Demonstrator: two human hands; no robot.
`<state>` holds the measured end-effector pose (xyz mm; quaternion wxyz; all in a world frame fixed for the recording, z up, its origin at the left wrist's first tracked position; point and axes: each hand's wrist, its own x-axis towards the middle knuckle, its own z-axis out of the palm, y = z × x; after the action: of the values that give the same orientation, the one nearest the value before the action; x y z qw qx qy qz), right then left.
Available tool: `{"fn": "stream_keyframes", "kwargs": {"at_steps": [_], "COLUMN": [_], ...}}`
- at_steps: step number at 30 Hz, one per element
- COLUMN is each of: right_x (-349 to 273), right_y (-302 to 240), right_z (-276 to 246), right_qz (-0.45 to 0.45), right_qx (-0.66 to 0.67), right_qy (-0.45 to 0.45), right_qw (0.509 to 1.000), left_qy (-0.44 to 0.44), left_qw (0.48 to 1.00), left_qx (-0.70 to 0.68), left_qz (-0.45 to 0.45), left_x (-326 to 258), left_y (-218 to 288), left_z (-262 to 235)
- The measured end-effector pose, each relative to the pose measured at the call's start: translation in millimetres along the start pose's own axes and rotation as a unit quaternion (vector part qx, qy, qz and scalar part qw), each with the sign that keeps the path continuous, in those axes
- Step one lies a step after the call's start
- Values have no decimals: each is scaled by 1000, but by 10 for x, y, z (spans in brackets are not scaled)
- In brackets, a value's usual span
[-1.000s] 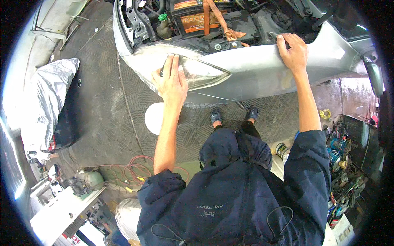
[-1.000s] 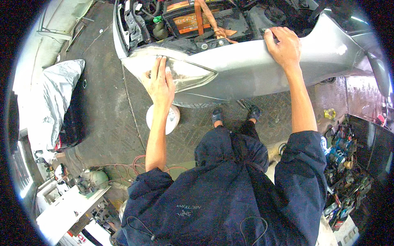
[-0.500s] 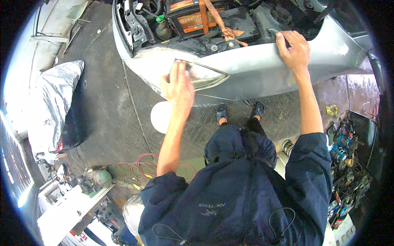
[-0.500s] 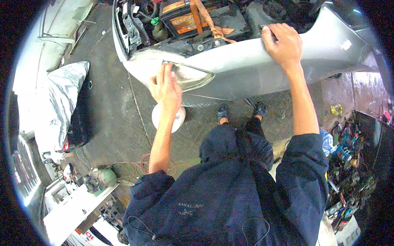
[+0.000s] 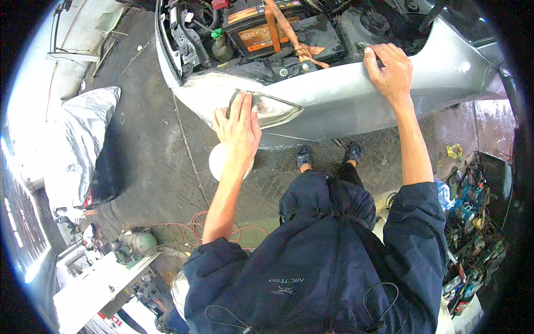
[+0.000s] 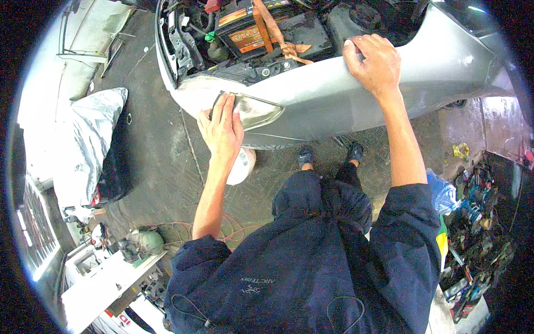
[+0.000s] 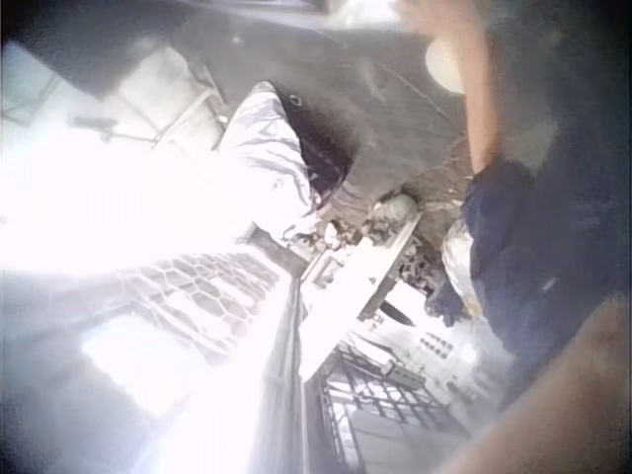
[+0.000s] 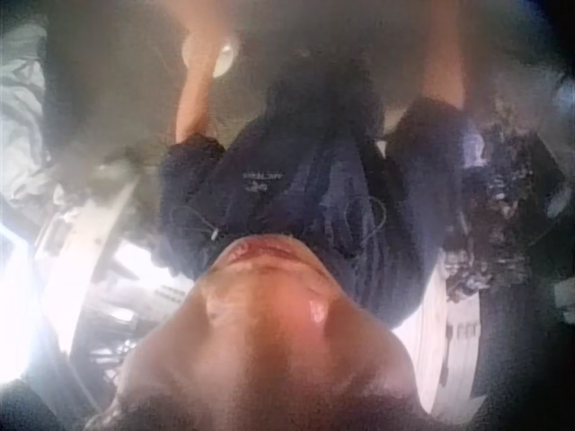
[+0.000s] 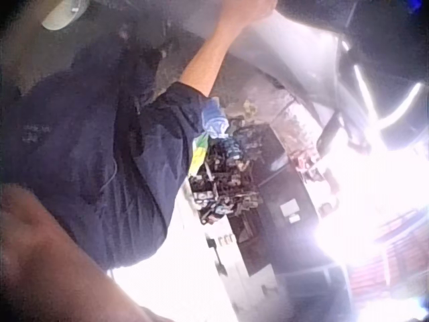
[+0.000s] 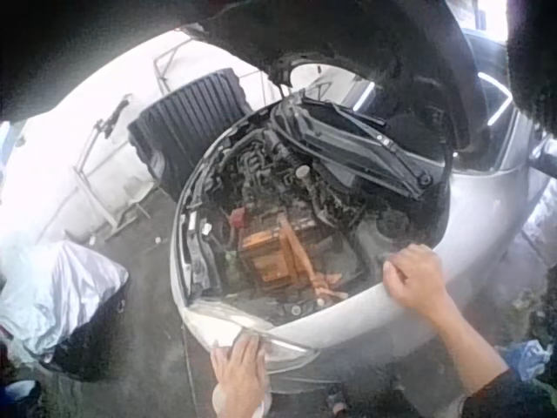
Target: The person uses a sanding block to sand the surface of a car's headlight. They repeatedly dip the sanding block into a bucket of water and continue sanding the headlight area, focusing on the plastic lens and the surrounding bumper.
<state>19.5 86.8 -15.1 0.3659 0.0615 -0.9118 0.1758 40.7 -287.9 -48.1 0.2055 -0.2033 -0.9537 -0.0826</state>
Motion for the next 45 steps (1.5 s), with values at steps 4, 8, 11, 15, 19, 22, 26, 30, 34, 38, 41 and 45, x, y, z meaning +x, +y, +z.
{"fn": "stream_keyframes", "kwargs": {"at_steps": [4,8,11,15,19,22,26,30,34,38,41,45], "right_x": [-3,-6,-25,11,16,8,3,6,5,-4,14,-1], "right_y": [11,0,29,-21,7,-23,-12,-7,-20,-11,-6,-8], "right_z": [-1,-12,8,-24,-35,-46,-53,-17,-33,-46,-28,5], "right_qz": [-12,-13,-12,-8,-14,-13,-21,-33,-17,-13,-18,-22], "right_qx": [5,11,21,23,28,35,42,46,42,44,48,45], "right_qy": [0,7,10,5,9,5,-1,9,2,4,10,10], "right_qw": [1000,1000,1000,1000,999,999,999,998,999,999,999,999], "left_qy": [2,-7,28,18,-34,-37,-47,1,30,-6,5,35], "left_qw": [998,996,999,997,987,985,986,965,924,790,668,522], "left_qx": [37,63,31,-39,-94,-108,-92,-191,-228,-406,-590,-715], "left_qz": [42,65,13,-57,-123,-131,-129,-179,-305,-460,-454,-464], "left_x": [194,182,220,54,1,-2,21,-41,-70,-59,-19,-12], "left_y": [-327,-214,-236,-141,120,133,104,-166,-406,-517,-630,-616], "left_z": [-50,-91,-51,74,-41,-18,15,72,119,-5,-60,-150]}}
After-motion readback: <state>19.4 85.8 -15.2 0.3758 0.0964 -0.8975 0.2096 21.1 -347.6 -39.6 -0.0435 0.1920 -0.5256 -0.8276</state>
